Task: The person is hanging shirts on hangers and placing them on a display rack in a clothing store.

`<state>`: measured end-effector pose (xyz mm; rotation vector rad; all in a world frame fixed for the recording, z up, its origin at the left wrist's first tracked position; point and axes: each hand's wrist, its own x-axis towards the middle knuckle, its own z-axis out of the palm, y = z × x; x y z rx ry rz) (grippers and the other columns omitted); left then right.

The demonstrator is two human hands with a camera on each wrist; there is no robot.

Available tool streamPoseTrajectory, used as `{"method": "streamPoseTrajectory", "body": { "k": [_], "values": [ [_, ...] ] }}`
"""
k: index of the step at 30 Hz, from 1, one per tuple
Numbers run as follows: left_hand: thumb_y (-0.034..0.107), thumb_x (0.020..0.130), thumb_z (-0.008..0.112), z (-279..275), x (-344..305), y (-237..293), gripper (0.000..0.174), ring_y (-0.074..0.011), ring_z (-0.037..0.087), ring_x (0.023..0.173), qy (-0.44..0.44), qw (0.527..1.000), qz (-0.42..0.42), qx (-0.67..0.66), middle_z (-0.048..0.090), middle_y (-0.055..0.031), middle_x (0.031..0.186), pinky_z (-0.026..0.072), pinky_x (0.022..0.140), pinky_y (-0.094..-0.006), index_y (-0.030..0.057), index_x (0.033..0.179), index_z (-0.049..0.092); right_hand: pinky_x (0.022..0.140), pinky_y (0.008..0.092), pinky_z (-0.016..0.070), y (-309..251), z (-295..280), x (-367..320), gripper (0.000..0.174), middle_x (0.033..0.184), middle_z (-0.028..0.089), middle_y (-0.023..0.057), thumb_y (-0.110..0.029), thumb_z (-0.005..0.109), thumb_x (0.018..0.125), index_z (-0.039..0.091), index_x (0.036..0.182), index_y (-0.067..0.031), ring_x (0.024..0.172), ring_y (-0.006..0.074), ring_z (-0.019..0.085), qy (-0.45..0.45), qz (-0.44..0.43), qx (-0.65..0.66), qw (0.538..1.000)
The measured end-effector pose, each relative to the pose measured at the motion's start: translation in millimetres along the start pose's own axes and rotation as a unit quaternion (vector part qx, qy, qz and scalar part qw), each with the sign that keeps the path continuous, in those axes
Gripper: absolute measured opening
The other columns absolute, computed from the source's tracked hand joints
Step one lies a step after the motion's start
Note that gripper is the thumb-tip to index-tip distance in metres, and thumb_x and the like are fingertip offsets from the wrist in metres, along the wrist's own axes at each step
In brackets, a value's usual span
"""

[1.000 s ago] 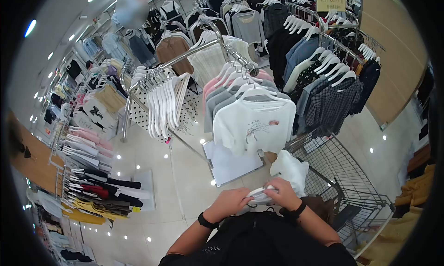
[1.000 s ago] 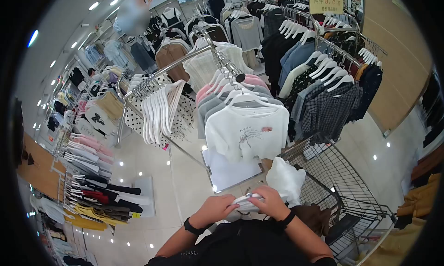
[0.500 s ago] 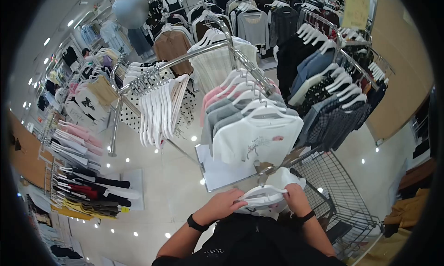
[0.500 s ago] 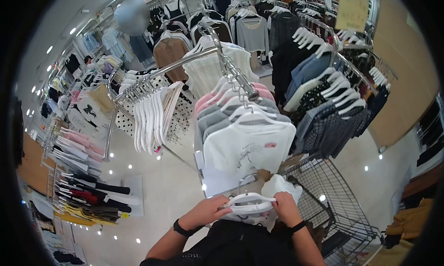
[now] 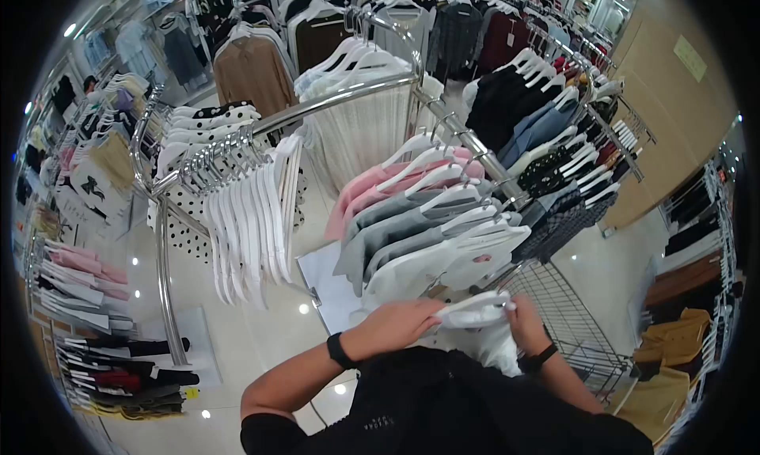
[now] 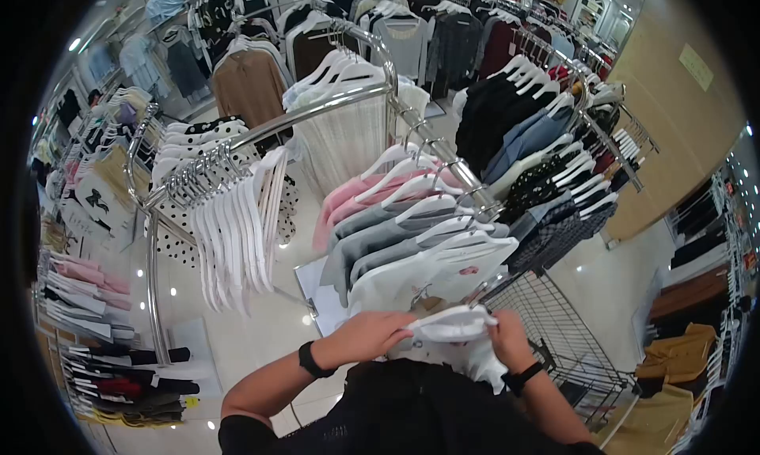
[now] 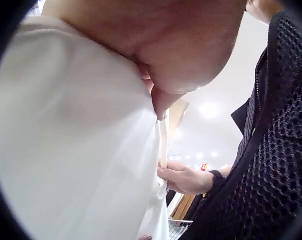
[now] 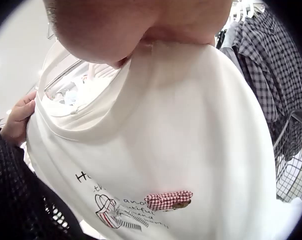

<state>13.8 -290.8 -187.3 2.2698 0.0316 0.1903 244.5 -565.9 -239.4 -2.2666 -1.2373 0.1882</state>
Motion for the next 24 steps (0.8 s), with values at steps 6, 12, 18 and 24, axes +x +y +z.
{"method": "streamPoseTrajectory", "body": {
  "k": [6, 12, 18, 24],
  "values": [
    [0.029, 0.103, 0.057, 13, 28, -25, 0.037, -0.0377, 0.068, 0.098, 0.069, 0.996, 0.042, -0.037, 0.069, -0.0136, 0.112, 0.0558, 0.083, -0.0436, 0.0091, 0.134, 0.06, 0.085, 0.0468, 0.0401, -6, -4, 60, 0.015, 0.098, 0.057, 0.0171, -0.003, 0.064, 0.088, 0.059, 0.102, -0.004, 0.096, 0.0384, 0.054, 0.091, -0.047, -0.076, 0.992],
    [0.028, 0.104, 0.056, 6, 47, -14, 0.038, -0.0354, 0.067, 0.096, 0.051, 0.998, 0.039, -0.024, 0.068, -0.012, 0.111, 0.055, 0.078, -0.0419, 0.012, 0.139, 0.058, 0.086, 0.046, 0.0371, -32, -16, 86, 0.015, 0.096, 0.059, 0.0122, -0.001, 0.06, 0.088, 0.059, 0.102, -0.0074, 0.094, 0.0353, 0.054, 0.128, -0.064, -0.04, 0.989],
    [0.027, 0.102, 0.06, -6, 65, -6, 0.036, -0.0355, 0.068, 0.086, 0.101, 0.995, -0.003, 0.009, 0.069, -0.0118, 0.103, 0.054, 0.073, -0.0429, 0.0119, 0.135, 0.062, 0.086, 0.0458, 0.0379, -38, -29, 129, 0.018, 0.098, 0.06, 0.0126, -0.001, 0.063, 0.087, 0.06, 0.103, -0.0061, 0.095, 0.036, 0.055, 0.109, -0.089, -0.037, 0.989],
    [0.028, 0.099, 0.064, 10, 64, -34, 0.037, -0.0362, 0.067, 0.083, 0.089, 0.992, -0.041, 0.076, 0.07, -0.0134, 0.098, 0.0535, 0.071, -0.0449, 0.0112, 0.132, 0.064, 0.09, 0.0457, 0.0403, 1, 25, 130, 0.026, 0.102, 0.06, 0.0162, 0.0, 0.066, 0.082, 0.06, 0.107, -0.0035, 0.101, 0.0382, 0.055, 0.063, -0.091, 0.008, 0.994]
  ]
}}
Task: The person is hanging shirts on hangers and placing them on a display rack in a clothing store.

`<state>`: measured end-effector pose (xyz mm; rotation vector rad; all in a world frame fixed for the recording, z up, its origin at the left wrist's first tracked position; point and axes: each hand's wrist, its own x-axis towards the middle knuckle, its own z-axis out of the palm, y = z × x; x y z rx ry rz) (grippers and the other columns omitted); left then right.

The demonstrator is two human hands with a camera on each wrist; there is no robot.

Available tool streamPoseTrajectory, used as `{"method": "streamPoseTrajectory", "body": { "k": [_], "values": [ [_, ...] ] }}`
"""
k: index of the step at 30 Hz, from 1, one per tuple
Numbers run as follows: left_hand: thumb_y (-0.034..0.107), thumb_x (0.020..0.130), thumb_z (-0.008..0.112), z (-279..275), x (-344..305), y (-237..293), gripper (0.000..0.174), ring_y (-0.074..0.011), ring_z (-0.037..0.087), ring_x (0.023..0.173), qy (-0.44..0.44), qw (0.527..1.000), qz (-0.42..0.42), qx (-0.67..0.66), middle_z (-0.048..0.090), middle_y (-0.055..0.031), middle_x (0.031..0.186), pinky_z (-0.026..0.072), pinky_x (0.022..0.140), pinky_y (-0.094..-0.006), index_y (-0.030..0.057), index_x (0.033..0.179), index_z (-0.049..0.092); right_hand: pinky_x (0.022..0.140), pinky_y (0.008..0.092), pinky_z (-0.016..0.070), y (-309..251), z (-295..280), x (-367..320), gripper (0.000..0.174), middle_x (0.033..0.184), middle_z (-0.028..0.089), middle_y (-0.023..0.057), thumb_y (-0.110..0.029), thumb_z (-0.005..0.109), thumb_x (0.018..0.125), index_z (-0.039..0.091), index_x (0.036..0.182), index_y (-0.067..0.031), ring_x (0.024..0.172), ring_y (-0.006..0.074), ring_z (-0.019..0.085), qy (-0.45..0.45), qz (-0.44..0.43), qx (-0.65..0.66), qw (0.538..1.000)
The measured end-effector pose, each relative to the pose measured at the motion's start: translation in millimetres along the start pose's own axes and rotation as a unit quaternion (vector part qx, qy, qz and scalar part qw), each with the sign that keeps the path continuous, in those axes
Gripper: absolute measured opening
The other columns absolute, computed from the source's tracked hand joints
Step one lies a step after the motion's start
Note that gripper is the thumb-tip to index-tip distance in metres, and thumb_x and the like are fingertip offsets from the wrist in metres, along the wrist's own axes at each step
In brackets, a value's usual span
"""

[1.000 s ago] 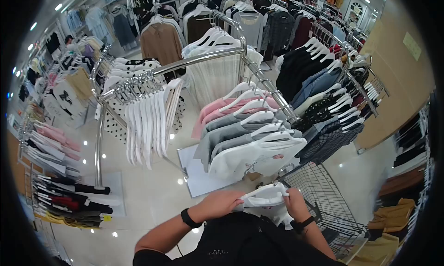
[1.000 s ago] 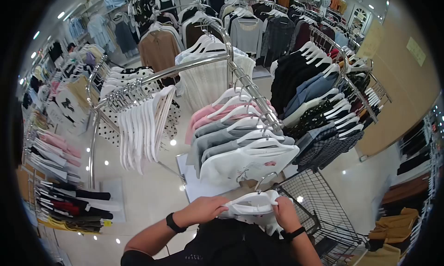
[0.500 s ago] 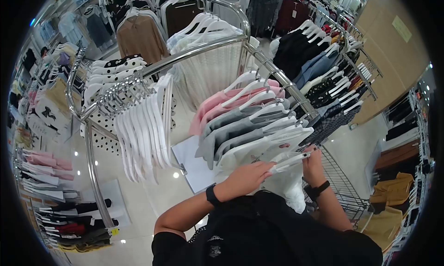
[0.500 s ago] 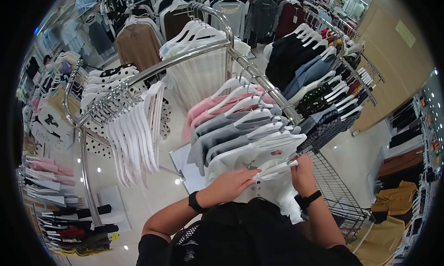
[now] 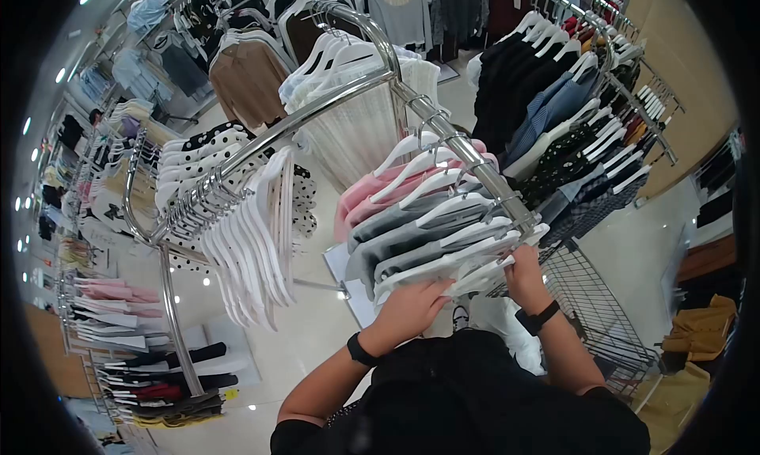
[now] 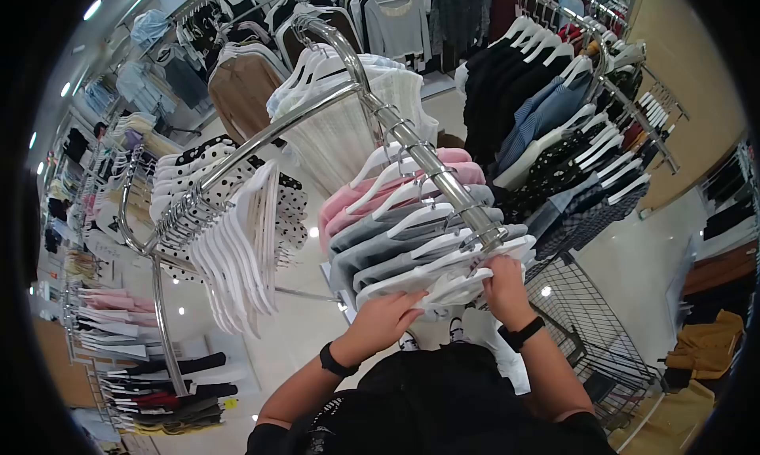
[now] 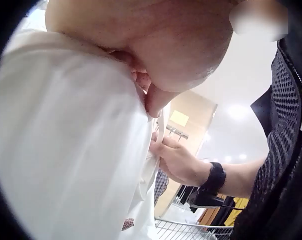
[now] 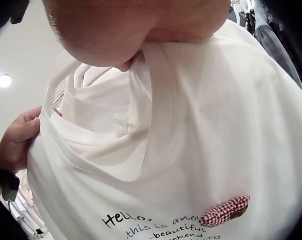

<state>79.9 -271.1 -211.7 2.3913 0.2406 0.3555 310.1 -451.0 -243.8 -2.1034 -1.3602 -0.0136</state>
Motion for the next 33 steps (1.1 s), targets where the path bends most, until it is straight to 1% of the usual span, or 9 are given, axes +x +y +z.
{"method": "streamPoseTrajectory", "body": {
  "k": [5, 8, 12, 17, 18, 21, 25, 28, 33],
  "values": [
    [0.026, 0.097, 0.066, 2, -7, 14, 0.036, -0.0345, 0.067, 0.08, -0.044, 0.998, -0.026, 0.026, 0.068, -0.0119, 0.09, 0.0536, 0.069, -0.0441, 0.012, 0.13, 0.064, 0.088, 0.0472, 0.0406, 2, 5, -3, 0.025, 0.102, 0.06, 0.0156, 0.001, 0.065, 0.081, 0.06, 0.106, -0.0039, 0.098, 0.0386, 0.055, 0.008, -0.03, 0.053, 0.998],
    [0.019, 0.093, 0.072, 5, -15, 26, 0.039, -0.0291, 0.066, 0.071, -0.039, 0.998, 0.006, 0.049, 0.066, -0.0084, 0.084, 0.0512, 0.058, -0.0391, 0.0113, 0.13, 0.065, 0.082, 0.0472, 0.0411, 1, 2, -9, 0.016, 0.096, 0.059, 0.0155, -0.001, 0.065, 0.083, 0.059, 0.097, -0.0041, 0.093, 0.0395, 0.054, -0.01, -0.049, 0.113, 0.992],
    [0.02, 0.092, 0.073, 2, -4, 28, 0.039, -0.0281, 0.066, 0.07, -0.037, 0.999, 0.01, 0.035, 0.065, -0.0079, 0.082, 0.0503, 0.056, -0.038, 0.0107, 0.129, 0.066, 0.081, 0.0478, 0.0407, -4, -13, 3, 0.01, 0.092, 0.058, 0.0158, -0.001, 0.064, 0.085, 0.059, 0.093, -0.0042, 0.09, 0.0394, 0.054, -0.002, -0.06, 0.129, 0.99],
    [0.022, 0.091, 0.074, -13, 15, 43, 0.037, -0.0279, 0.066, 0.07, 0.046, 0.998, 0.02, 0.047, 0.068, -0.0081, 0.086, 0.0516, 0.059, -0.0386, 0.0111, 0.126, 0.068, 0.081, 0.0464, 0.0409, -21, -46, 38, 0.012, 0.089, 0.058, 0.0138, -0.003, 0.065, 0.084, 0.059, 0.095, -0.0042, 0.088, 0.0371, 0.056, 0.027, -0.068, 0.061, 0.995],
    [0.023, 0.091, 0.074, -12, 14, 39, 0.038, -0.0289, 0.067, 0.073, 0.02, 0.998, 0.004, 0.062, 0.07, -0.0091, 0.09, 0.0532, 0.063, -0.0389, 0.0107, 0.126, 0.068, 0.081, 0.0453, 0.0412, -21, -47, 40, 0.016, 0.089, 0.059, 0.0133, -0.003, 0.067, 0.082, 0.06, 0.096, -0.004, 0.088, 0.036, 0.057, 0.017, -0.071, 0.049, 0.996],
    [0.022, 0.094, 0.07, -1, 11, 25, 0.037, -0.0286, 0.065, 0.072, 0.029, 0.999, 0.015, 0.037, 0.064, -0.0082, 0.083, 0.0509, 0.06, -0.04, 0.01, 0.128, 0.066, 0.082, 0.0453, 0.0416, -8, -31, 36, 0.017, 0.089, 0.06, 0.0137, -0.003, 0.067, 0.081, 0.06, 0.096, -0.0036, 0.089, 0.0357, 0.058, -0.01, -0.073, 0.052, 0.996],
    [0.023, 0.093, 0.07, 5, 13, 24, 0.036, -0.0298, 0.065, 0.075, 0.041, 0.999, 0.004, 0.032, 0.065, -0.0095, 0.087, 0.052, 0.064, -0.0408, 0.0109, 0.128, 0.066, 0.084, 0.0461, 0.0416, -3, -25, 35, 0.017, 0.092, 0.06, 0.0141, -0.002, 0.067, 0.081, 0.059, 0.097, -0.0037, 0.091, 0.0366, 0.058, -0.008, -0.076, 0.049, 0.996],
    [0.023, 0.093, 0.071, -2, 24, 17, 0.036, -0.0306, 0.066, 0.08, 0.098, 0.994, 0.01, 0.056, 0.065, -0.0105, 0.091, 0.0531, 0.067, -0.041, 0.0112, 0.127, 0.066, 0.085, 0.0471, 0.0415, 1, -14, 57, 0.018, 0.094, 0.06, 0.0148, -0.001, 0.066, 0.081, 0.059, 0.097, -0.0045, 0.092, 0.0386, 0.057, 0.056, -0.11, 0.047, 0.991],
    [0.021, 0.093, 0.07, -19, 30, 3, 0.036, -0.0299, 0.066, 0.089, 0.091, 0.991, -0.012, 0.099, 0.066, -0.0106, 0.095, 0.0533, 0.073, -0.0394, 0.0097, 0.126, 0.065, 0.088, 0.0477, 0.0412, -9, -2, 81, 0.032, 0.099, 0.06, 0.0158, -0.003, 0.069, 0.079, 0.06, 0.11, -0.004, 0.097, 0.04, 0.056, 0.064, -0.117, 0.135, 0.982]
  ]
}}
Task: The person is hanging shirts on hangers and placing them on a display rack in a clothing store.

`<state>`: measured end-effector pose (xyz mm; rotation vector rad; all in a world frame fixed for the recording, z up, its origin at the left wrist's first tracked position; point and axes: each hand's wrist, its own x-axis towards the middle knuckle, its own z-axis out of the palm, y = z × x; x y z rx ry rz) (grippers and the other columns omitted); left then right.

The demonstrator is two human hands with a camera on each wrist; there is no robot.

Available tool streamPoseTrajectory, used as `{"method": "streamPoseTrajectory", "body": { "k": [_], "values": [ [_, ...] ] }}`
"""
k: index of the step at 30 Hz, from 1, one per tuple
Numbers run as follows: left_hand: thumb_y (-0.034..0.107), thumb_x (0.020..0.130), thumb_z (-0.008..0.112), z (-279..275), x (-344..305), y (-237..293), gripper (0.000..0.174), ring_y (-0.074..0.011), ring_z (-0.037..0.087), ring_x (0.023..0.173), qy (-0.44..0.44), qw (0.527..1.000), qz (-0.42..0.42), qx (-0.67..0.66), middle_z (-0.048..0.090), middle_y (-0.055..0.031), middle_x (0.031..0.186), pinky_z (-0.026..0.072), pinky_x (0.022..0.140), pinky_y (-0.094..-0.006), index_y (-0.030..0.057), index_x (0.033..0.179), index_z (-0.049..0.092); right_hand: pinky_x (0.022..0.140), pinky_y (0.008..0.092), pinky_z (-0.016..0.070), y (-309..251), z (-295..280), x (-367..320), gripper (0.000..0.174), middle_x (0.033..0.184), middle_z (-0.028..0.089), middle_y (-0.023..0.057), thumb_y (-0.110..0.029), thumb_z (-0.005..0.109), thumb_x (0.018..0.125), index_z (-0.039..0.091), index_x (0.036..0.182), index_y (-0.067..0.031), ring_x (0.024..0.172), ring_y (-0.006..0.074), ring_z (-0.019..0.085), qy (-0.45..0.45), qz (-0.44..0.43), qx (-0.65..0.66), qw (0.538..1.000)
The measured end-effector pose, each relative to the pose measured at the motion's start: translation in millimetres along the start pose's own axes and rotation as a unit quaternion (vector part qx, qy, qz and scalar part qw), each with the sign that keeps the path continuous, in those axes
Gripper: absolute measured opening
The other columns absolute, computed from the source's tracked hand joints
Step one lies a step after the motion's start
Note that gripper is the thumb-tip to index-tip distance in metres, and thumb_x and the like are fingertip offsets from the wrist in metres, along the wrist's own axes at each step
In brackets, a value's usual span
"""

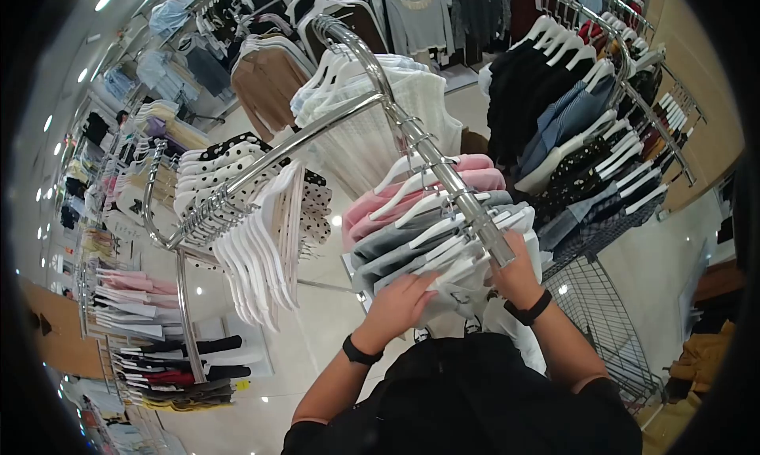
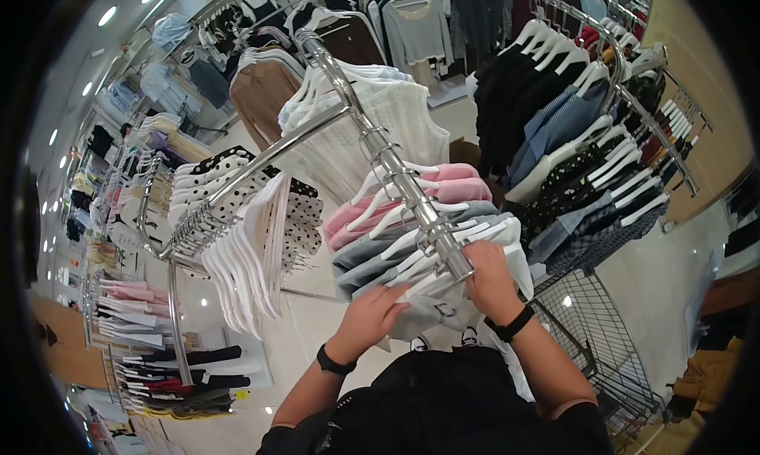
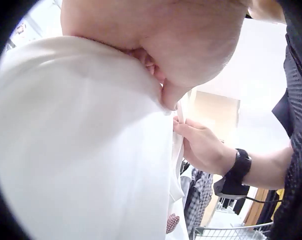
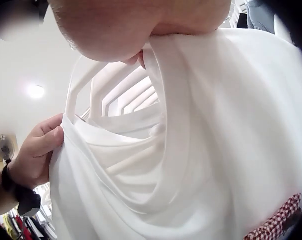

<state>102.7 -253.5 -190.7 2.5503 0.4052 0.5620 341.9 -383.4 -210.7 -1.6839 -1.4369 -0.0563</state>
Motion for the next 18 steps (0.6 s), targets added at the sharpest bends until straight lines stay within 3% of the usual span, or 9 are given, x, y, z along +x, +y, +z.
{"method": "streamPoseTrajectory", "body": {
  "k": [2, 5, 6, 9, 12, 14, 15, 17, 18],
  "values": [
    [0.02, 0.094, 0.069, -8, 13, -10, 0.035, -0.0305, 0.066, 0.09, -0.01, 1.0, -0.013, 0.025, 0.066, -0.0109, 0.096, 0.053, 0.074, -0.0398, 0.0089, 0.126, 0.064, 0.092, 0.0474, 0.0411, 4, 0, 11, 0.046, 0.108, 0.06, 0.0165, -0.006, 0.072, 0.077, 0.059, 0.12, -0.0049, 0.105, 0.0405, 0.055, -0.07, -0.007, -0.008, 0.997],
    [0.021, 0.095, 0.067, -12, 14, -19, 0.032, -0.0318, 0.066, 0.091, 0.048, 0.999, -0.004, 0.01, 0.066, -0.0111, 0.098, 0.0532, 0.076, -0.0413, 0.0089, 0.125, 0.064, 0.1, 0.0482, 0.0403, 20, 15, 17, 0.058, 0.121, 0.057, 0.0197, -0.003, 0.072, 0.076, 0.055, 0.131, -0.0046, 0.116, 0.0437, 0.05, -0.054, -0.031, 0.02, 0.998],
    [0.021, 0.095, 0.067, -13, 16, -21, 0.032, -0.0318, 0.066, 0.091, 0.059, 0.998, -0.011, 0.017, 0.066, -0.0111, 0.098, 0.0532, 0.076, -0.0413, 0.0089, 0.125, 0.064, 0.1, 0.0482, 0.0403, 30, 23, 19, 0.058, 0.121, 0.057, 0.0197, -0.003, 0.072, 0.076, 0.055, 0.131, -0.0046, 0.116, 0.0437, 0.05, -0.058, -0.044, 0.025, 0.997],
    [0.02, 0.096, 0.067, -15, 19, -30, 0.032, -0.034, 0.066, 0.099, 0.054, 0.997, -0.054, -0.024, 0.069, -0.0134, 0.106, 0.0526, 0.085, -0.0425, 0.0085, 0.125, 0.066, 0.104, 0.0506, 0.0396, 67, 57, 15, 0.042, 0.125, 0.058, 0.0214, -0.003, 0.065, 0.089, 0.056, 0.13, 0.0004, 0.117, 0.0431, 0.052, -0.044, 0.072, 0.034, 0.996],
    [0.02, 0.096, 0.067, -7, 8, -33, 0.032, -0.0339, 0.065, 0.103, 0.085, 0.995, -0.037, -0.037, 0.07, -0.0135, 0.108, 0.0519, 0.088, -0.042, 0.0088, 0.126, 0.066, 0.104, 0.0493, 0.0406, 69, 63, 8, 0.04, 0.126, 0.059, 0.0212, -0.002, 0.062, 0.091, 0.057, 0.131, 0.0, 0.116, 0.0419, 0.053, 0.004, 0.042, -0.014, 0.999],
    [0.02, 0.096, 0.067, -10, -9, -43, 0.032, -0.0358, 0.064, 0.105, 0.048, 0.996, -0.058, -0.038, 0.07, -0.016, 0.111, 0.0516, 0.09, -0.0414, 0.0079, 0.126, 0.066, 0.109, 0.051, 0.0374, 56, 49, 1, 0.04, 0.129, 0.058, 0.0208, -0.005, 0.063, 0.092, 0.057, 0.132, -0.0013, 0.12, 0.0412, 0.053, 0.026, 0.068, 0.003, 0.997],
    [0.019, 0.097, 0.067, -8, -18, -56, 0.032, -0.0372, 0.064, 0.105, 0.072, 0.995, -0.06, -0.024, 0.069, -0.0176, 0.112, 0.0515, 0.09, -0.0421, 0.0064, 0.126, 0.066, 0.111, 0.0523, 0.0348, 45, 40, 6, 0.041, 0.13, 0.058, 0.0205, -0.007, 0.065, 0.092, 0.058, 0.132, -0.0022, 0.122, 0.0408, 0.052, 0.031, 0.026, -0.054, 0.998],
    [0.016, 0.097, 0.066, 3, -25, -57, 0.032, -0.0407, 0.063, 0.103, 0.08, 0.996, -0.022, -0.028, 0.068, -0.0215, 0.111, 0.0513, 0.09, -0.0441, 0.0012, 0.126, 0.065, 0.117, 0.0572, 0.0269, 47, 27, -26, 0.046, 0.135, 0.057, 0.0198, -0.015, 0.069, 0.092, 0.056, 0.134, -0.0032, 0.13, 0.0401, 0.05, 0.005, 0.044, -0.099, 0.994],
    [0.016, 0.097, 0.065, -1, -32, -65, 0.032, -0.0398, 0.063, 0.103, 0.07, 0.994, -0.073, -0.035, 0.068, -0.0209, 0.113, 0.0508, 0.091, -0.0455, 0.0026, 0.127, 0.065, 0.117, 0.0531, 0.0293, 40, 20, -39, 0.051, 0.137, 0.055, 0.0203, -0.018, 0.07, 0.093, 0.052, 0.137, -0.0015, 0.131, 0.04, 0.049, 0.075, 0.049, -0.099, 0.991]
  ]
}}
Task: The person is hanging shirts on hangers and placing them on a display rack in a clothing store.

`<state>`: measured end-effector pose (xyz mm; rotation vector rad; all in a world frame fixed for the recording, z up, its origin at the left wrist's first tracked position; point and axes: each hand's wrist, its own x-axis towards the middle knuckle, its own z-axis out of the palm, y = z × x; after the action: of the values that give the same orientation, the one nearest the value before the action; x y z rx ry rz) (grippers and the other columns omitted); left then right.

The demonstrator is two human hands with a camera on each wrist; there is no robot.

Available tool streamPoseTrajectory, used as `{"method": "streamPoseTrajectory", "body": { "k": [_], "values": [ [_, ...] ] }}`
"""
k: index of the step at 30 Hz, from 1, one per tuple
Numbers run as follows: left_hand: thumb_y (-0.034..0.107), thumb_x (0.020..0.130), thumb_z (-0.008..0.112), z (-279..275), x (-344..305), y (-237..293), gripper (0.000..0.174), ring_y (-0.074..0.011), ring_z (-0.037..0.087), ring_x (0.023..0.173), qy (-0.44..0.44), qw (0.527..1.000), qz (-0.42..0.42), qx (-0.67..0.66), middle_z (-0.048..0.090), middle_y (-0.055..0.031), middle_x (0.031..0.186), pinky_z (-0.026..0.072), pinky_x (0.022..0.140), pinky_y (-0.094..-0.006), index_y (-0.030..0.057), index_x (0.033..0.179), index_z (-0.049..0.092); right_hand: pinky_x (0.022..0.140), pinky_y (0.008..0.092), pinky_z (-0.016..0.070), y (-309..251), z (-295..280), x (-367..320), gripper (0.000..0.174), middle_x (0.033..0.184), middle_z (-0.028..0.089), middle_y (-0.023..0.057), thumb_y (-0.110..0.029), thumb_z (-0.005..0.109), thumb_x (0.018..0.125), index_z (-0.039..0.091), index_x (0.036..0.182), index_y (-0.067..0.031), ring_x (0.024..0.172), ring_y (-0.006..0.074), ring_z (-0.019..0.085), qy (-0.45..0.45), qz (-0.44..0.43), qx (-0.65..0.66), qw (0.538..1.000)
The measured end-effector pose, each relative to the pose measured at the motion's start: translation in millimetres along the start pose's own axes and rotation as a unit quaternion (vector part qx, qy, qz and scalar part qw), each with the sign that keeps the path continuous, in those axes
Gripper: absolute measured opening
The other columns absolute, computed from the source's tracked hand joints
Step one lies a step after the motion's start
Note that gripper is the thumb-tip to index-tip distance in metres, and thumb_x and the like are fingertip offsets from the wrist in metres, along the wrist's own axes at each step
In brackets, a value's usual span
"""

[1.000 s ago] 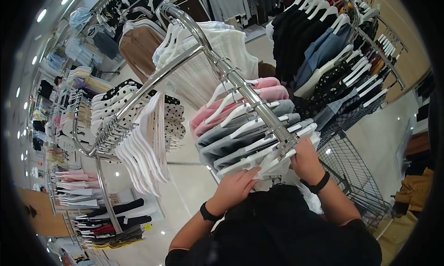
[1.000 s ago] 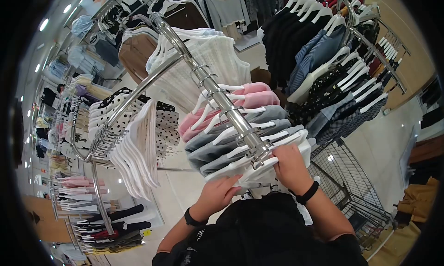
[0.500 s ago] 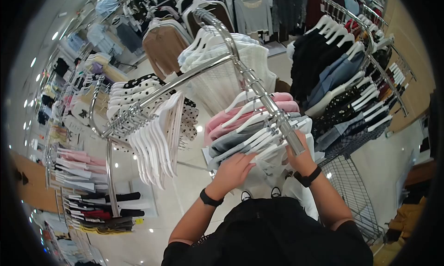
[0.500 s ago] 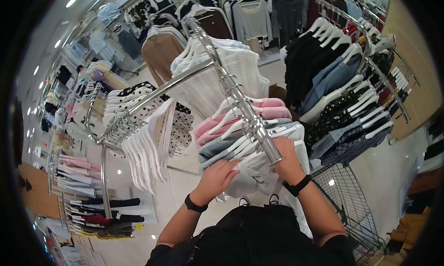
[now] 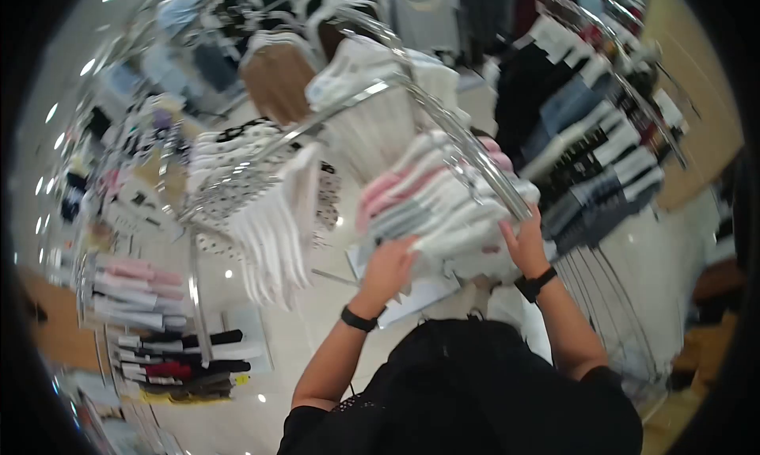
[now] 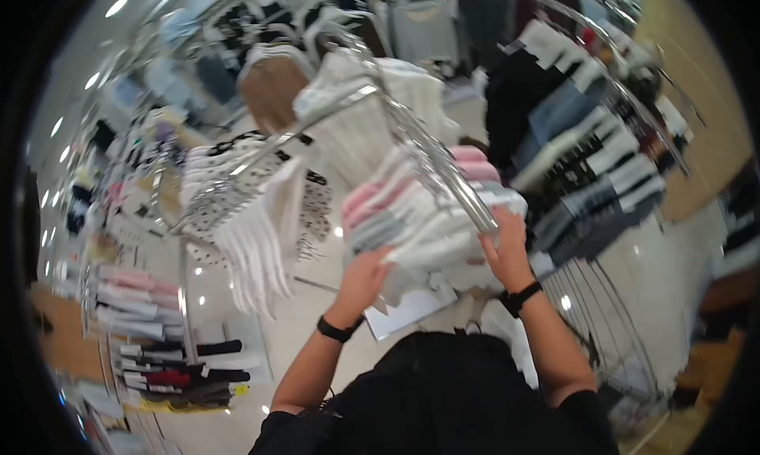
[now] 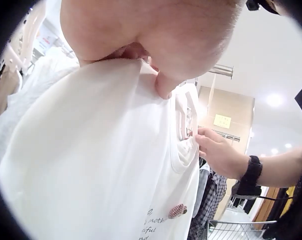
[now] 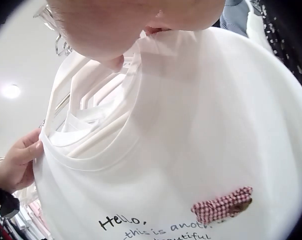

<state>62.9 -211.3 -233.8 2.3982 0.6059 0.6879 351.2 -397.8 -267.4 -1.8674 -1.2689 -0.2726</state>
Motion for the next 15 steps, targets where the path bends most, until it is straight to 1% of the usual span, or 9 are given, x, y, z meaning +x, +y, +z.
{"method": "streamPoseTrajectory", "body": {
  "k": [2, 4, 5, 7, 9, 11, 12, 13, 15],
  "values": [
    [0.015, 0.097, 0.064, 4, -13, -11, 0.032, -0.039, 0.063, 0.103, -0.042, 0.998, -0.043, -0.02, 0.068, -0.0203, 0.115, 0.0504, 0.091, -0.0468, 0.004, 0.128, 0.065, 0.116, 0.048, 0.0329, -5, -25, -18, 0.052, 0.14, 0.053, 0.0215, -0.02, 0.069, 0.094, 0.05, 0.138, 0.0006, 0.132, 0.04, 0.049, 0.038, 0.069, 0.052, 0.996],
    [0.015, 0.099, 0.062, 13, -16, -10, 0.029, -0.0383, 0.065, 0.101, 0.035, 0.999, 0.001, -0.028, 0.069, -0.0205, 0.114, 0.0517, 0.088, -0.044, 0.0024, 0.126, 0.064, 0.114, 0.0442, 0.0372, 8, -39, -47, 0.051, 0.14, 0.053, 0.0229, -0.021, 0.07, 0.094, 0.051, 0.134, 0.0022, 0.132, 0.0405, 0.049, 0.08, 0.143, 0.022, 0.986],
    [0.015, 0.099, 0.062, 17, -18, -9, 0.029, -0.0383, 0.065, 0.101, 0.017, 0.999, 0.011, -0.043, 0.069, -0.0205, 0.114, 0.0517, 0.088, -0.044, 0.0024, 0.126, 0.064, 0.112, 0.045, 0.0388, 14, -46, -65, 0.048, 0.139, 0.053, 0.0233, -0.022, 0.07, 0.094, 0.053, 0.131, 0.0033, 0.13, 0.0409, 0.05, 0.093, 0.174, 0.004, 0.98],
    [0.016, 0.101, 0.062, 23, -23, -10, 0.029, -0.0341, 0.068, 0.097, -0.017, 0.984, -0.133, -0.12, 0.07, -0.0203, 0.109, 0.0524, 0.085, -0.0399, 0.0004, 0.125, 0.062, 0.111, 0.0468, 0.04, 41, -54, -118, 0.051, 0.139, 0.052, 0.024, -0.028, 0.073, 0.092, 0.055, 0.13, 0.0014, 0.129, 0.0423, 0.051, 0.05, 0.241, -0.075, 0.966],
    [0.018, 0.101, 0.062, 33, -27, -13, 0.03, -0.0319, 0.068, 0.096, -0.021, 0.977, -0.142, -0.157, 0.07, -0.0199, 0.107, 0.0523, 0.085, -0.0383, 0.0001, 0.125, 0.061, 0.11, 0.0478, 0.0409, 45, -67, -170, 0.054, 0.139, 0.052, 0.0246, -0.033, 0.074, 0.091, 0.056, 0.131, 0.0002, 0.13, 0.0432, 0.05, 0.03, 0.275, -0.138, 0.951],
    [0.022, 0.099, 0.066, 44, -30, -16, 0.036, -0.026, 0.069, 0.095, 0.013, 0.968, -0.147, -0.203, 0.07, -0.0211, 0.104, 0.0522, 0.084, -0.0364, -0.0024, 0.124, 0.059, 0.108, 0.0504, 0.0431, 30, -83, -219, 0.063, 0.14, 0.051, 0.0267, -0.045, 0.072, 0.09, 0.056, 0.133, -0.0015, 0.131, 0.046, 0.049, -0.183, 0.393, -0.246, 0.867],
    [0.022, 0.099, 0.066, 52, -33, -17, 0.036, -0.026, 0.069, 0.095, 0.009, 0.967, -0.143, -0.21, 0.07, -0.0211, 0.104, 0.0522, 0.084, -0.0364, -0.0024, 0.124, 0.059, 0.105, 0.0528, 0.0453, 47, -82, -263, 0.069, 0.141, 0.051, 0.0281, -0.052, 0.069, 0.09, 0.054, 0.137, -0.0031, 0.128, 0.0479, 0.051, -0.217, 0.402, -0.26, 0.851],
    [0.022, 0.098, 0.068, 59, -35, -19, 0.039, -0.0292, 0.069, 0.097, 0.032, 0.959, -0.158, -0.232, 0.07, -0.0222, 0.107, 0.0524, 0.085, -0.0379, -0.0038, 0.125, 0.058, 0.105, 0.0531, 0.0461, 94, -74, -323, 0.068, 0.14, 0.052, 0.0295, -0.05, 0.066, 0.093, 0.051, 0.141, -0.0031, 0.124, 0.049, 0.055, -0.293, 0.417, -0.219, 0.832],
    [0.023, 0.097, 0.069, 77, -44, -29, 0.042, -0.0325, 0.069, 0.099, 0.056, 0.952, -0.166, -0.252, 0.07, -0.0234, 0.11, 0.0526, 0.086, -0.0394, -0.0052, 0.126, 0.057, 0.103, 0.0508, 0.0471, 61, -88, -345, 0.064, 0.137, 0.055, 0.0317, -0.045, 0.062, 0.097, 0.05, 0.142, -0.0012, 0.12, 0.048, 0.058, -0.207, 0.465, -0.105, 0.854]
  ]
}}
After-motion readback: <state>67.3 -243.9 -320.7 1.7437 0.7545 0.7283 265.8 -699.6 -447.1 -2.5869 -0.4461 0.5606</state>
